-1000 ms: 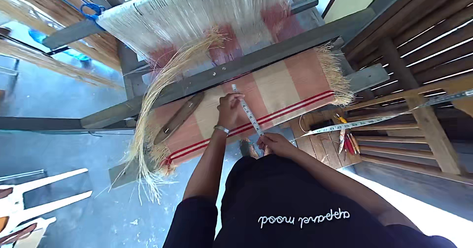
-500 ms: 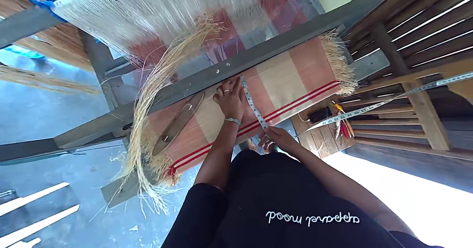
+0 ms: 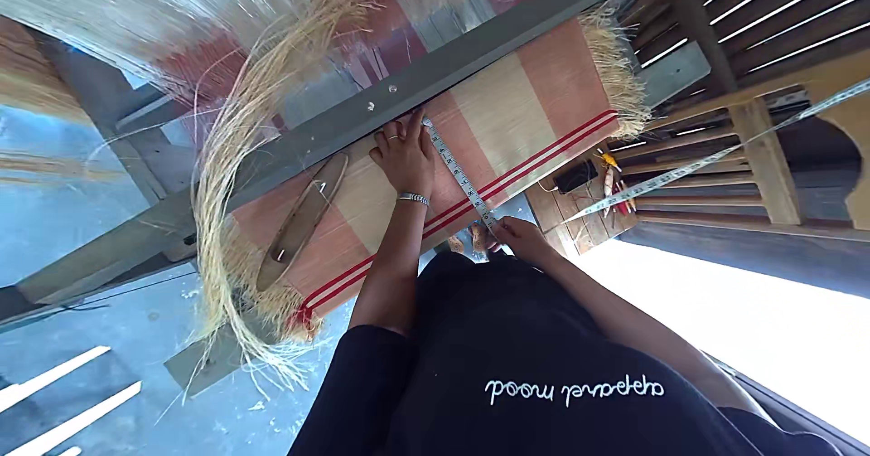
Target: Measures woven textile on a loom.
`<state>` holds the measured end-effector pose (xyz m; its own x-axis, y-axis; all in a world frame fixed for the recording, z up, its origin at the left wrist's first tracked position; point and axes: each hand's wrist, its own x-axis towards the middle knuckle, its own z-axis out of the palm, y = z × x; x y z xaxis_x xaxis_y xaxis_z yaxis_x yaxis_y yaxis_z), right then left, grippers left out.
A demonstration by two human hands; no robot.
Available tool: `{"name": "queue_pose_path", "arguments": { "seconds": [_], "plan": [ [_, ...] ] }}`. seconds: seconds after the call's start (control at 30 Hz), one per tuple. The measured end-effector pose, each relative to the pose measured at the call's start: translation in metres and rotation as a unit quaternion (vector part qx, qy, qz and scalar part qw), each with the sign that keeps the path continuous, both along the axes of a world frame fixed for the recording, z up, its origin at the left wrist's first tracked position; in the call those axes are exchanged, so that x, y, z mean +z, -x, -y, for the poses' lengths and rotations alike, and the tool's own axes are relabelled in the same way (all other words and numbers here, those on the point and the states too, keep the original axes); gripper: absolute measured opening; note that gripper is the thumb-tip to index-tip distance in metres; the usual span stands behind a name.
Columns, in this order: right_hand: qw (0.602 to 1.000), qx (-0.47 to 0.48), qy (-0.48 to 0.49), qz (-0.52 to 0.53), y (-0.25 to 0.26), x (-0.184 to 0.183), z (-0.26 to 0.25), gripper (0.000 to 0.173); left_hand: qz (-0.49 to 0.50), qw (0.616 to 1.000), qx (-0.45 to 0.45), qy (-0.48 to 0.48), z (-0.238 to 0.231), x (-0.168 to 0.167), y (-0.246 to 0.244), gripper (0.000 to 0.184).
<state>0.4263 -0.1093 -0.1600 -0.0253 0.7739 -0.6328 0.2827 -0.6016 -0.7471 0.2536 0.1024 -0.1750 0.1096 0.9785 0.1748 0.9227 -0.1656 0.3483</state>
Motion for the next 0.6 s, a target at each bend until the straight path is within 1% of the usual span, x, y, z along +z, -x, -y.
{"name": "queue_pose_path", "arguments": {
  "seconds": [0.07, 0.2, 0.27, 0.6],
  "plan": [
    [1.0, -0.002, 0.012, -0.018, -0.0004, -0.0014, 0.0004, 0.03, -0.003, 1.0, -0.007, -0.002, 0.0013, 0.0007, 0.0009, 0.039],
    [0.998, -0.016, 0.018, -0.066, -0.0011, -0.0003, 0.0027, 0.029, -0.023, 0.999, -0.029, 0.017, 0.006, 0.0062, 0.0038, 0.05],
    [0.996, -0.024, 0.019, -0.083, -0.0004, -0.0033, 0.004, 0.029, -0.027, 0.999, -0.029, 0.015, 0.0072, 0.0068, 0.003, 0.052],
    [0.997, -0.016, 0.029, -0.075, -0.0022, -0.0054, 0.0003, 0.029, -0.061, 0.997, -0.044, 0.016, 0.0094, 0.0077, 0.0039, 0.059]
  ]
}}
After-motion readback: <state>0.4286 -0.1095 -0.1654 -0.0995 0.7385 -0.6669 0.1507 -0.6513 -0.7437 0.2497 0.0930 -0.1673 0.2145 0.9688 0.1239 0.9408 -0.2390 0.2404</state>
